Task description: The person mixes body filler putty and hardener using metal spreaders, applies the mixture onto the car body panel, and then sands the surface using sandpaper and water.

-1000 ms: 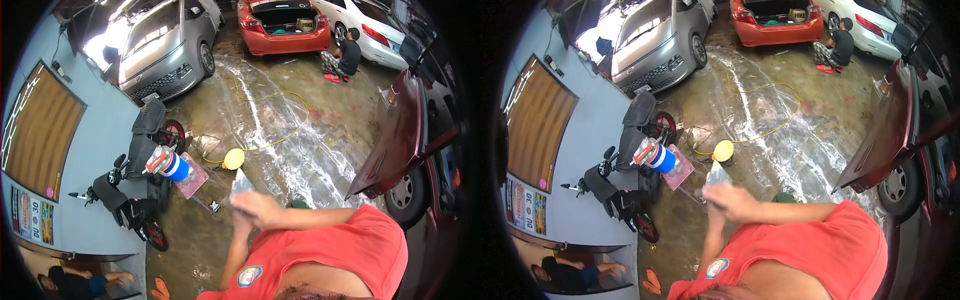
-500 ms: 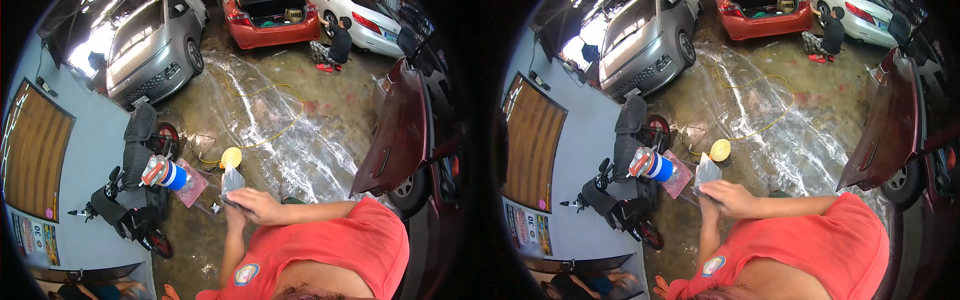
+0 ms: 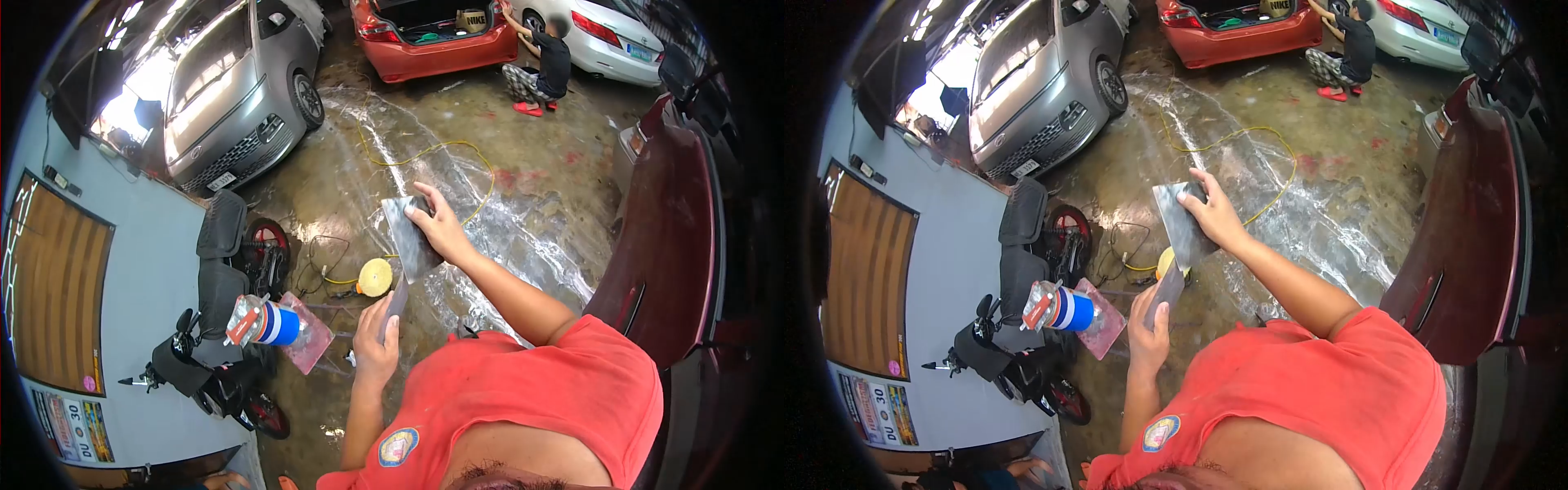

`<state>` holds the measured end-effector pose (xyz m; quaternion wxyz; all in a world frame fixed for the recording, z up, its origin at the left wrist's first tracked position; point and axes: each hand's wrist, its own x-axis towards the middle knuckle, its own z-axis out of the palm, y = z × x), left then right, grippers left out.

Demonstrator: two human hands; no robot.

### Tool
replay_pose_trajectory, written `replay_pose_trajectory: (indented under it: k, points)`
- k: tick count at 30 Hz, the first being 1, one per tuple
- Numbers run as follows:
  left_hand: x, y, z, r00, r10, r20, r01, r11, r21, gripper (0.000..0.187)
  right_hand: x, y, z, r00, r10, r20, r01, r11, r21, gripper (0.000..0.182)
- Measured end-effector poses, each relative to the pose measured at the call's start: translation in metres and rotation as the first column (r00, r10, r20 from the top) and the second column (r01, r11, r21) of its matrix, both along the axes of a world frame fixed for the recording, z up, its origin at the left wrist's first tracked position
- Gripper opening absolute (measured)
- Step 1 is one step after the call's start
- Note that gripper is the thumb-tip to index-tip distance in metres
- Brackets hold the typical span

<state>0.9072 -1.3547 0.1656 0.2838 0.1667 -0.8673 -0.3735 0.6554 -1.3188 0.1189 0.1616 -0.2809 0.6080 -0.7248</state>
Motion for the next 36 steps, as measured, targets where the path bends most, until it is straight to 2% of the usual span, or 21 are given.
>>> replay_pose_trajectory:
  k: [1, 3, 4, 6, 8, 10, 12, 13, 15, 16, 18, 19, 20, 22, 23, 26, 29, 30, 33, 34, 36]
  points:
    - [-0.012, -0.002, 0.003, 1.000, 0.002, -0.010, -0.002, 0.999, -0.045, 0.034, -0.011, -0.006, -0.001, 0.999, -0.031, -0.009, 0.031, 0.999, -0.019, 0.063]
    - [-0.035, -0.010, 0.003, 0.997, 0.042, -0.062, -0.047, 0.995, -0.093, 0.031, -0.008, -0.001, 0.000, 0.998, 0.060, -0.031, -0.060, 0.998, 0.016, 0.066]
    - [-0.045, -0.016, -0.004, 0.989, 0.118, -0.091, -0.117, 0.993, 0.019, 0.031, -0.002, 0.004, -0.001, 0.993, 0.107, -0.044, -0.105, 0.994, 0.034, 0.067]
    - [-0.062, -0.031, -0.023, 0.953, 0.275, -0.125, -0.238, 0.939, 0.248, 0.030, 0.010, 0.019, -0.018, 0.944, 0.329, -0.015, -0.326, 0.940, 0.102, 0.069]
    - [-0.078, -0.038, -0.024, 0.931, 0.290, -0.222, -0.177, 0.890, 0.420, 0.033, 0.008, 0.034, -0.024, 0.914, 0.383, -0.132, -0.346, 0.907, 0.240, 0.071]
    - [-0.098, -0.033, -0.024, 0.876, 0.340, -0.343, -0.054, 0.774, 0.631, 0.036, 0.003, 0.032, -0.023, 0.922, 0.348, 0.168, -0.364, 0.929, 0.073, 0.069]
    - [-0.110, -0.028, -0.024, 0.845, 0.316, -0.433, 0.166, 0.613, 0.772, 0.040, -0.007, 0.028, -0.012, 0.778, 0.364, 0.512, -0.367, 0.925, -0.100, 0.062]
    - [-0.115, -0.026, -0.024, 0.833, 0.303, -0.464, 0.257, 0.531, 0.807, 0.041, -0.014, 0.024, -0.008, 0.639, 0.490, 0.593, -0.397, 0.871, -0.291, 0.048]
    - [-0.118, -0.024, -0.019, 0.814, 0.283, -0.508, 0.379, 0.404, 0.833, 0.037, -0.029, 0.023, 0.002, 0.608, 0.522, 0.599, -0.414, 0.851, -0.322, 0.041]
    - [-0.113, -0.027, -0.024, 0.880, 0.199, -0.431, 0.311, 0.445, 0.840, 0.034, -0.036, 0.022, 0.006, 0.590, 0.541, 0.600, -0.423, 0.840, -0.341, 0.037]
    - [-0.099, -0.038, -0.033, 0.968, 0.043, -0.245, 0.184, 0.542, 0.820, 0.029, -0.053, 0.028, 0.013, 0.649, 0.571, 0.503, -0.492, 0.819, -0.295, 0.032]
    - [-0.096, -0.040, -0.032, 0.995, -0.050, -0.082, 0.092, 0.727, 0.680, 0.022, -0.064, 0.031, 0.015, 0.718, 0.590, 0.370, -0.560, 0.805, -0.196, 0.033]
    - [-0.092, -0.045, -0.028, 0.986, -0.148, 0.073, 0.076, 0.801, 0.594, 0.021, -0.071, 0.033, 0.019, 0.761, 0.609, 0.223, -0.607, 0.790, -0.086, 0.034]
    - [-0.085, -0.053, -0.015, 0.876, -0.273, 0.397, 0.103, 0.911, 0.400, 0.019, -0.068, 0.043, 0.055, 0.718, 0.680, 0.149, -0.695, 0.690, 0.203, 0.038]
    - [-0.082, -0.052, -0.014, 0.880, -0.212, 0.424, 0.012, 0.904, 0.427, 0.022, -0.067, 0.043, 0.064, 0.692, 0.715, 0.098, -0.707, 0.643, 0.295, 0.043]
    - [-0.072, -0.052, -0.002, 0.948, -0.132, 0.289, -0.017, 0.887, 0.462, 0.021, -0.062, 0.038, 0.058, 0.649, 0.759, 0.061, -0.727, 0.594, 0.344, 0.044]
    - [-0.062, -0.065, 0.000, 0.995, 0.036, 0.098, -0.071, 0.919, 0.389, 0.017, -0.062, 0.037, 0.054, 0.639, 0.767, 0.065, -0.725, 0.571, 0.385, 0.045]
    - [-0.060, -0.073, -0.002, 0.999, 0.038, 0.011, -0.039, 0.916, 0.400, 0.012, -0.062, 0.037, 0.050, 0.626, 0.777, 0.073, -0.736, 0.556, 0.386, 0.045]
    - [-0.054, -0.084, -0.001, 0.933, 0.317, -0.171, -0.137, 0.752, 0.645, 0.013, -0.066, 0.037, 0.039, 0.606, 0.786, 0.118, -0.752, 0.518, 0.408, 0.041]
    - [-0.054, -0.091, -0.004, 0.907, 0.382, -0.180, -0.207, 0.773, 0.599, 0.020, -0.066, 0.034, 0.029, 0.682, 0.711, 0.171, -0.722, 0.619, 0.308, 0.039]
    - [-0.043, -0.105, -0.036, 0.901, 0.372, -0.221, -0.195, 0.805, 0.560, 0.026, -0.066, 0.029, 0.007, 0.785, 0.538, 0.308, -0.593, 0.796, 0.122, 0.035]
